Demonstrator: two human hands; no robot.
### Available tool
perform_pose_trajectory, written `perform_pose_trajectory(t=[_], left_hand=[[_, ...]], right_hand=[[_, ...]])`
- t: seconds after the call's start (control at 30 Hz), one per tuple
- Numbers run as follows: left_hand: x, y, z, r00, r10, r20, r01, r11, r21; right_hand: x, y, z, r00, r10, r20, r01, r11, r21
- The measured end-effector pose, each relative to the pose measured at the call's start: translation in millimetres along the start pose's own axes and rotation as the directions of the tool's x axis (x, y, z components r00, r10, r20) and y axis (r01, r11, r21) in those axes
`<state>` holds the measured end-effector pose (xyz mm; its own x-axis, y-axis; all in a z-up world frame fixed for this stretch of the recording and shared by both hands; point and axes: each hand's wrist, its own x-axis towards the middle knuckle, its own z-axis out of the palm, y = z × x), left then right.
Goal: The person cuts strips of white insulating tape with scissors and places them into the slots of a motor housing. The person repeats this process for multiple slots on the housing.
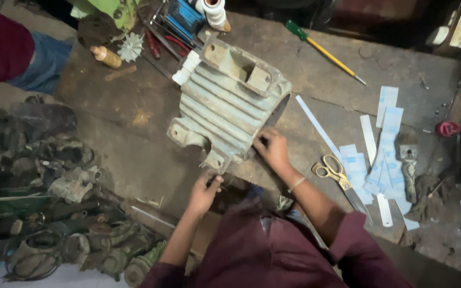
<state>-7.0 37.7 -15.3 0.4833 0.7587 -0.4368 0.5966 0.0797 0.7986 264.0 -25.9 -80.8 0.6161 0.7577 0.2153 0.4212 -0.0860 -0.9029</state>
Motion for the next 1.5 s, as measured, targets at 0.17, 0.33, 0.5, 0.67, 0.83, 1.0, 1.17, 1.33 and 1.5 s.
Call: perform_pose_trajectory(t=[0.17,0.33,0.5,0.67,0.83,1.0,1.17,1.33,1.5], left_hand=[[4,-2,-4,0.999,0.034,0.021,-0.034,0.999,0.027],[32,-28,-29,0.984,-0.024,-0.174,0.008,0.996,-0.091],[135,-44,-88,0.795,0.467,-0.388,-0.376,0.88,0.289],[214,-50,-101,0.948,0.283,-0.147,-0.315,0.905,-0.285],[223,-71,-46,0.95,0.273,-0.149,-0.185,0.881,0.435],[215,-80,-37,0.94,0.275,-0.2,-0.16,0.877,0.453],[195,-86,-29,0.726,0.631,-0.273,-0.461,0.741,0.489],[181,-49,-51,0.677,0.735,0.047,-0.347,0.262,0.9],[173,110,-94,0.82,0.525,0.229,-0.492,0.442,0.75]], right_hand=[[2,8,5,0.998,0.018,0.052,-0.018,1.0,-0.009],[24,8,12,0.999,-0.047,0.015,0.048,0.995,-0.093],[22,-3,-4,0.974,-0.22,0.061,0.224,0.971,-0.079],[-29,-49,-33,0.983,0.029,0.18,-0.018,0.998,-0.065],[-50,-102,-50,0.94,-0.287,0.183,0.309,0.945,-0.106],[-52,-109,-36,0.96,-0.194,0.2,0.248,0.923,-0.293],[-38,-91,-51,0.951,-0.227,0.208,0.286,0.903,-0.321],[-29,-111,-64,0.973,-0.124,0.194,0.175,0.945,-0.277],[-34,-159,-47,0.991,0.131,0.03,-0.123,0.975,-0.183]])
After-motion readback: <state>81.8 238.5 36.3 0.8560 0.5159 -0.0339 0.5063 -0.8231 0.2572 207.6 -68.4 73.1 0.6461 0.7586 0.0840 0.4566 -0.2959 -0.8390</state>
